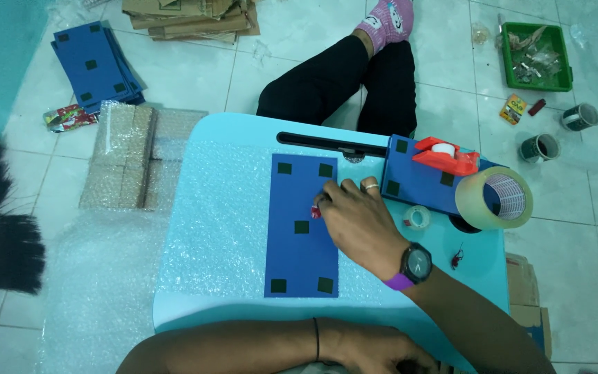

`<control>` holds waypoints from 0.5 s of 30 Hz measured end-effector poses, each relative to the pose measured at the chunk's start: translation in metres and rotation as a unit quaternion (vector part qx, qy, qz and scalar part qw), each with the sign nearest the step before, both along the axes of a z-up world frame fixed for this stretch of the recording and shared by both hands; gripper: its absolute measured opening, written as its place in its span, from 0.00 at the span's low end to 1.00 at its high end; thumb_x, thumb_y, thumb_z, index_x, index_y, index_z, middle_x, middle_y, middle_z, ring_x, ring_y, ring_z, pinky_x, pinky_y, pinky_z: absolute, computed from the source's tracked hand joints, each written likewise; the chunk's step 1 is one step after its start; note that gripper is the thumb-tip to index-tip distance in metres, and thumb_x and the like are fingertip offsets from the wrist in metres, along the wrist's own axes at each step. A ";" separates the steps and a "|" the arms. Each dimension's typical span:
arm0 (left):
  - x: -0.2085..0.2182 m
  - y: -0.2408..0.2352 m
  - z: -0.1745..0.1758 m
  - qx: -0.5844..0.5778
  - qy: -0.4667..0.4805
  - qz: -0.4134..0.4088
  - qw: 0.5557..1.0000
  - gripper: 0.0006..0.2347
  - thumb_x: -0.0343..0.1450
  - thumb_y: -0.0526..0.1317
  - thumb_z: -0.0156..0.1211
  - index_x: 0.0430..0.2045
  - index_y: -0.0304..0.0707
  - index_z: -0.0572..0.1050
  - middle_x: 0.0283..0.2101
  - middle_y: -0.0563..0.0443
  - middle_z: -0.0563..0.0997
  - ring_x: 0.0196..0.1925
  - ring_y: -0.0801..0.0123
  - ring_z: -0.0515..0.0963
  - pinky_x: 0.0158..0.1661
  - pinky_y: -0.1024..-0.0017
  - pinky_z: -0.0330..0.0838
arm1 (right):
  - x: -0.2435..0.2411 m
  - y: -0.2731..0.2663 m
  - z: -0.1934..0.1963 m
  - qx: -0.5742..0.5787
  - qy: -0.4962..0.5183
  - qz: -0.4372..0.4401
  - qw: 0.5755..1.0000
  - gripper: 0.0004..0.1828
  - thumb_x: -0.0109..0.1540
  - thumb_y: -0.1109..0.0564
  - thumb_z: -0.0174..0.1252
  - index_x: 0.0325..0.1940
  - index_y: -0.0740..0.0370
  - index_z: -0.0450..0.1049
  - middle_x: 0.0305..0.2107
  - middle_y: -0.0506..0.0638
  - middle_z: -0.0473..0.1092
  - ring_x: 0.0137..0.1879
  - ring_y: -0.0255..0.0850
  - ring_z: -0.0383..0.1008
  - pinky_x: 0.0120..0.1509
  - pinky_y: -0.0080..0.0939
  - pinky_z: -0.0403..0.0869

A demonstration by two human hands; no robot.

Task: The person sits on the floor and wipes a blue rectangular board with a small red-and-white cloth. They repeatedly rub the surface and the black square patches on the board, occasionally folding the cloth. The workspace includes bubble wrap, tape, and other craft items on a light blue tray.

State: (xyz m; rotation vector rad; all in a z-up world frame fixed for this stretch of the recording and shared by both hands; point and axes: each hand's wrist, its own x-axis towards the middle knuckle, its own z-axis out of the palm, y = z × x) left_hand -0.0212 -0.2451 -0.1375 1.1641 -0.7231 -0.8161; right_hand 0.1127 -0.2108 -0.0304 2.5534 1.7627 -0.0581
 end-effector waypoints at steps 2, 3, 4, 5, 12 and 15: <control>0.004 0.005 0.008 -0.011 0.016 -0.004 1.000 0.16 0.75 0.49 0.58 0.54 0.42 0.76 0.47 0.52 0.81 0.44 0.69 0.78 0.46 0.70 0.71 | 0.009 0.011 0.001 -0.006 0.011 -0.011 1.000 0.15 0.62 0.71 0.52 0.45 0.56 0.77 0.43 0.51 0.69 0.47 0.51 0.68 0.56 0.61 0.59; 0.004 0.008 0.014 0.010 0.004 -0.002 1.000 0.18 0.74 0.49 0.57 0.57 0.42 0.75 0.50 0.50 0.81 0.47 0.67 0.79 0.48 0.69 0.72 | 0.013 0.016 -0.003 0.016 -0.001 -0.009 1.000 0.14 0.62 0.69 0.51 0.44 0.56 0.77 0.42 0.51 0.69 0.46 0.51 0.68 0.55 0.60 0.61; 0.004 0.011 0.020 0.030 -0.009 0.000 1.000 0.20 0.74 0.49 0.56 0.59 0.42 0.74 0.53 0.49 0.81 0.50 0.66 0.80 0.50 0.68 0.73 | 0.016 0.021 -0.006 0.037 -0.014 -0.008 0.999 0.12 0.63 0.68 0.51 0.44 0.56 0.77 0.41 0.51 0.69 0.46 0.52 0.68 0.54 0.58 0.62; 0.003 0.010 0.018 0.028 -0.008 0.000 1.000 0.20 0.74 0.49 0.56 0.59 0.42 0.74 0.53 0.49 0.81 0.50 0.66 0.80 0.50 0.68 0.73 | 0.018 0.022 -0.008 0.035 -0.013 -0.008 0.999 0.12 0.63 0.68 0.51 0.44 0.56 0.77 0.41 0.51 0.69 0.46 0.52 0.68 0.54 0.58 0.62; 0.006 0.008 0.012 -0.064 -0.003 0.011 0.998 0.12 0.77 0.49 0.55 0.49 0.47 0.76 0.44 0.57 0.80 0.44 0.72 0.77 0.45 0.70 0.70 | 0.022 0.017 0.012 -0.027 0.094 0.030 0.995 0.15 0.64 0.66 0.51 0.51 0.56 0.77 0.47 0.52 0.68 0.48 0.51 0.68 0.52 0.58 0.66; 0.005 0.009 0.018 -0.051 0.034 -0.023 0.998 0.16 0.78 0.51 0.53 0.55 0.45 0.77 0.43 0.53 0.80 0.39 0.67 0.77 0.42 0.66 0.69 | 0.024 0.020 0.001 0.012 0.074 0.036 0.997 0.11 0.67 0.62 0.51 0.49 0.56 0.78 0.46 0.51 0.68 0.47 0.52 0.68 0.52 0.62 0.68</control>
